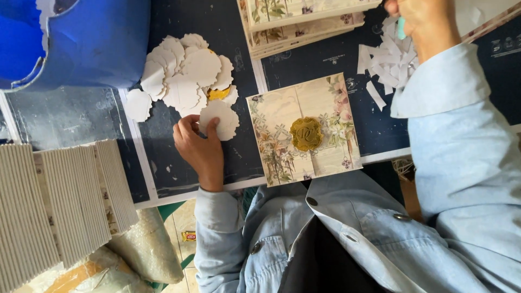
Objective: Applying decorative gold seals to the center of floral-patterned cards and pressing them down with a hand tool.
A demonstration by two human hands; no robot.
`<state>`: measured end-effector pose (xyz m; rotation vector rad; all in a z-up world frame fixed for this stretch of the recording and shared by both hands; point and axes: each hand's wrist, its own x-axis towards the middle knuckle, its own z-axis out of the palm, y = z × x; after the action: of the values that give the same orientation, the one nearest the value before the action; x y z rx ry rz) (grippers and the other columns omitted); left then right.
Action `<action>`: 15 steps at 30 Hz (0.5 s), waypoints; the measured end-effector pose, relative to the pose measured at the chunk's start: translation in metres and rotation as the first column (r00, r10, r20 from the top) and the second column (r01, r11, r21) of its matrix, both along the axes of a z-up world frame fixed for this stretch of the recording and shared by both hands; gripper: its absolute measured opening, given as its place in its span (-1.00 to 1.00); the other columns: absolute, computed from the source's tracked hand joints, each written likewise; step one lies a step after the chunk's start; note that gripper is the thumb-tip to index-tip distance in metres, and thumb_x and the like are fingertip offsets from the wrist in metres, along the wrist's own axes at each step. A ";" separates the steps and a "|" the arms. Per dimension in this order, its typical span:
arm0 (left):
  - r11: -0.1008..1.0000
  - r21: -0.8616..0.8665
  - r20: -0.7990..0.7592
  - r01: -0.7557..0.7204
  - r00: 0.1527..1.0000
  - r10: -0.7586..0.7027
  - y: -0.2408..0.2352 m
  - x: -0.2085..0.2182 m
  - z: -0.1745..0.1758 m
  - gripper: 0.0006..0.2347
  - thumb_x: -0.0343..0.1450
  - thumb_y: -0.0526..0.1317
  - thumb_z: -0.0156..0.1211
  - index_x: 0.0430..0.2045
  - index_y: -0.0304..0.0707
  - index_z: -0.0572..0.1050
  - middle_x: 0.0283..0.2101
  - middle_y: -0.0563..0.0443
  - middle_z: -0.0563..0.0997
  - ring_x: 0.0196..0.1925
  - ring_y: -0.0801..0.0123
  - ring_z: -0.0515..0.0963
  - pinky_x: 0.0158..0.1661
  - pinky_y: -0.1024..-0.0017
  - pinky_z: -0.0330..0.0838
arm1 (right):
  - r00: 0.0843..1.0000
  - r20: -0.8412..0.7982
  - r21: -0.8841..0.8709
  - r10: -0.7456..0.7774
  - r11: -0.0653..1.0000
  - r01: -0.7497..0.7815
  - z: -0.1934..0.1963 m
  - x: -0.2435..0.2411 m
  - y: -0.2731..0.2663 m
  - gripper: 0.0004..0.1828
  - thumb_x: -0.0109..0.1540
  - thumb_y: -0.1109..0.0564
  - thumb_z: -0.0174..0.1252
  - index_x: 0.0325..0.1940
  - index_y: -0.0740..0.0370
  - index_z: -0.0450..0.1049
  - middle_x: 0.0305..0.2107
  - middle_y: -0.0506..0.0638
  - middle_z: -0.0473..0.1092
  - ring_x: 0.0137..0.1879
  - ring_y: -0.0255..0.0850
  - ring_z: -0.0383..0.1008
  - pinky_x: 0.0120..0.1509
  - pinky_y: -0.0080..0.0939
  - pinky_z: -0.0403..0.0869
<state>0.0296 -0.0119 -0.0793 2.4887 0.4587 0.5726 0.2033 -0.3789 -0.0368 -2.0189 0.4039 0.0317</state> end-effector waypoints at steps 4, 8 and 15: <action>0.999 0.021 0.090 0.044 0.995 -0.045 0.014 0.002 -0.015 -0.78 0.35 -0.14 0.23 -0.58 -0.24 0.38 -0.55 0.05 0.41 -0.53 0.23 0.38 -0.45 0.26 0.20 | 0.999 -0.043 -0.080 -0.005 0.997 0.002 0.050 -0.023 0.027 -0.83 0.27 0.03 0.11 -0.37 -0.12 0.27 -0.50 -0.39 0.32 -0.56 -0.65 0.15 -0.59 -0.54 -0.02; 0.997 0.073 0.033 0.002 0.999 -0.005 0.015 0.005 -0.019 -0.75 0.41 -0.05 0.08 -0.57 -0.24 0.45 -0.51 0.03 0.48 -0.48 0.18 0.45 -0.39 0.22 0.18 | 0.930 0.236 0.017 0.283 0.955 -0.295 0.024 -0.019 0.014 -0.34 0.16 -0.06 0.41 0.20 0.11 0.24 -0.17 -0.11 0.30 -0.39 -0.50 0.14 -0.47 -0.56 0.23; 0.999 -0.007 0.348 -0.038 0.937 0.038 0.007 -0.001 0.001 -0.79 0.44 -0.14 0.08 -0.49 -0.33 0.41 -0.43 -0.02 0.40 -0.44 0.30 0.41 -0.47 0.37 0.27 | 0.981 0.123 0.143 0.147 0.976 -0.164 0.006 0.005 -0.003 -0.87 0.33 0.11 0.20 -0.16 0.05 0.35 -0.47 -0.19 0.33 -0.51 -0.52 0.21 -0.53 -0.59 0.16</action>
<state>0.0282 -0.0050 -0.0779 2.3133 0.3671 1.0059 0.2088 -0.3814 -0.0311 -1.8873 0.1662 0.0455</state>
